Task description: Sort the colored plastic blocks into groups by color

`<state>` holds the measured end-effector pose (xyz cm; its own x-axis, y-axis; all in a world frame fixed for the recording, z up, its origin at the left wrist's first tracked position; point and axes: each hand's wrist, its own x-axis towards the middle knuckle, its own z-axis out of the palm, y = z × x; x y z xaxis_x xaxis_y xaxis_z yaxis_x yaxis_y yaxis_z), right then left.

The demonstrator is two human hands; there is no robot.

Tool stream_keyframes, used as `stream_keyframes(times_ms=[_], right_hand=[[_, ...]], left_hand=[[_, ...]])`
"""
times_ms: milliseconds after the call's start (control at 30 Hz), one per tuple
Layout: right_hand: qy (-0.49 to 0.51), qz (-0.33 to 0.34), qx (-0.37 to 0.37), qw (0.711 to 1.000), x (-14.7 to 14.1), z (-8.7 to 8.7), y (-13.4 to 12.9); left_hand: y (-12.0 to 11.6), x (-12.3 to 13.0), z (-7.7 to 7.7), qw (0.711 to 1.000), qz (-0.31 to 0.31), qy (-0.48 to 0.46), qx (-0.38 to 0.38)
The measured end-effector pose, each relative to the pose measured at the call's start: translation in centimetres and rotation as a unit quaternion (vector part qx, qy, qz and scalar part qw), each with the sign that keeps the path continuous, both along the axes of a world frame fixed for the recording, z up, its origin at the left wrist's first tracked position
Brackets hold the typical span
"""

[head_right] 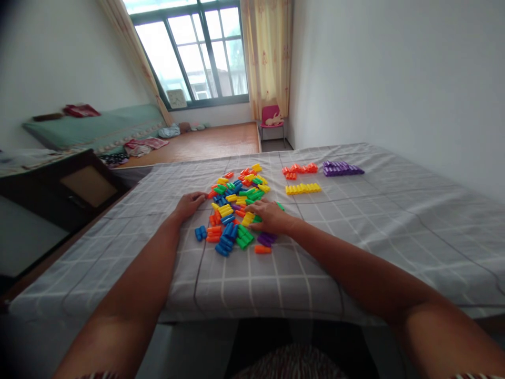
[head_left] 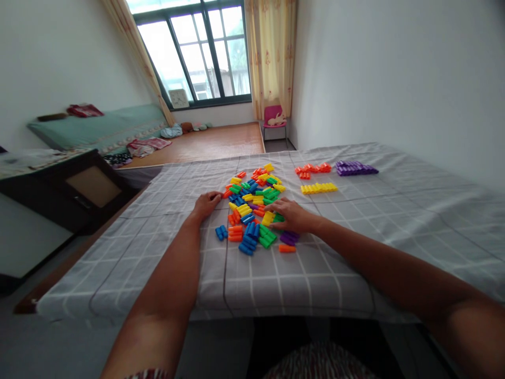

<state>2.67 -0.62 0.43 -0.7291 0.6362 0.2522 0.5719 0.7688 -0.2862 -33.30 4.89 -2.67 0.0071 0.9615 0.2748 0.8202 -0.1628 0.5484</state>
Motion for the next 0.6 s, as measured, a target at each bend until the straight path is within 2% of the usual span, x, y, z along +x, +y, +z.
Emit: stream_keyframes(times_ms=[167, 400, 600], right_hand=[[0.071, 0.024, -0.03, 0.997, 0.3, -0.1, 0.6], [0.215, -0.032, -0.126, 0.968, 2.1, -1.0, 3.3], [0.251, -0.081, -0.131, 0.956, 2.2, -1.5, 3.8]], left_hand=[[0.0, 0.1, 0.1, 1.0, 0.01, -0.003, -0.008], [-0.5, 0.6, 0.8, 0.999, 0.023, -0.012, -0.018], [-0.5, 0.5, 0.9, 1.0, 0.025, -0.009, -0.016]])
